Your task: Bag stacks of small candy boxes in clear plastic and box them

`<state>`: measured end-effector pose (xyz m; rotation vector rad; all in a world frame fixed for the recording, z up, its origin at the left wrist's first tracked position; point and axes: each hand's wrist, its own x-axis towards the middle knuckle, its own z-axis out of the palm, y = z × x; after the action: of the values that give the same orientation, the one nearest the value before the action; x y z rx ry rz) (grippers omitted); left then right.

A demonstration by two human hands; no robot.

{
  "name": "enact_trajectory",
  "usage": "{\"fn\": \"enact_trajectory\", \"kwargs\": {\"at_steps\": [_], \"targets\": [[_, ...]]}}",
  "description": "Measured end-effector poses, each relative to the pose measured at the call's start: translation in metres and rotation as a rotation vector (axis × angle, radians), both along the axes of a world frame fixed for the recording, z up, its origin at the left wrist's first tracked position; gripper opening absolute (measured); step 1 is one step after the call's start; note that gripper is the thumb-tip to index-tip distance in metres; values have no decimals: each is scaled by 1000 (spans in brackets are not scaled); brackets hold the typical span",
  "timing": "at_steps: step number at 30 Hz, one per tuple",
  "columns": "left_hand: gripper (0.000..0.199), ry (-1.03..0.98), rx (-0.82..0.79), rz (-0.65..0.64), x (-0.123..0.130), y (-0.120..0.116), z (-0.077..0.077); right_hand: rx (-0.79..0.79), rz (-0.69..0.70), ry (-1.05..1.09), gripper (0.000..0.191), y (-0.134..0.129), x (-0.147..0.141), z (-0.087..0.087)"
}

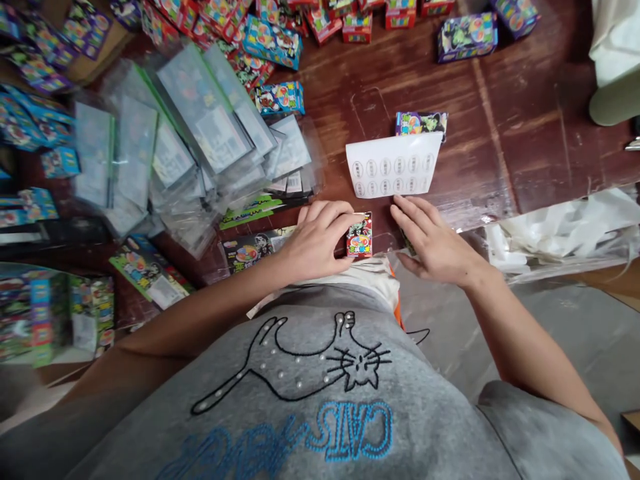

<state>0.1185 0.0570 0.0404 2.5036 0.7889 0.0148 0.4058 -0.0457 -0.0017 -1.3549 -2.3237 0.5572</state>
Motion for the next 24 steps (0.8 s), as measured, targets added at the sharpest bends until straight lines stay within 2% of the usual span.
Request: {"fn": "enact_trajectory", "kwargs": {"at_steps": [2,6,9,11,13,15,17,19,24], "targets": [[66,-4,-5,-17,-2,1,0,29,-11,-14,108,6,-7,-4],[65,6,-28,-1,6,2,-2,72,-72,-74,122,20,-37,-12],[66,29,-37,6,3,3,1,84,-135,-89,110,23,-54,-13],[77,26,-35,-16,-13,5,4,98,-165,-66,103,22,-56,-10],[96,30,-15,-9,-42,8,8,99,-174,-17,105,20,-55,-5],[111,71,1,40,-75,11,9,60,-107,43,107,21,-56,-1],[110,121,-12,93,-102,11,6,6,12,90,103,26,-63,2],[100,122,-38,115,-117,9,0,-24,97,88,96,34,-75,2],[89,-5,-20,128,-117,1,-14,29,104,-5,96,54,-104,-6]]}}
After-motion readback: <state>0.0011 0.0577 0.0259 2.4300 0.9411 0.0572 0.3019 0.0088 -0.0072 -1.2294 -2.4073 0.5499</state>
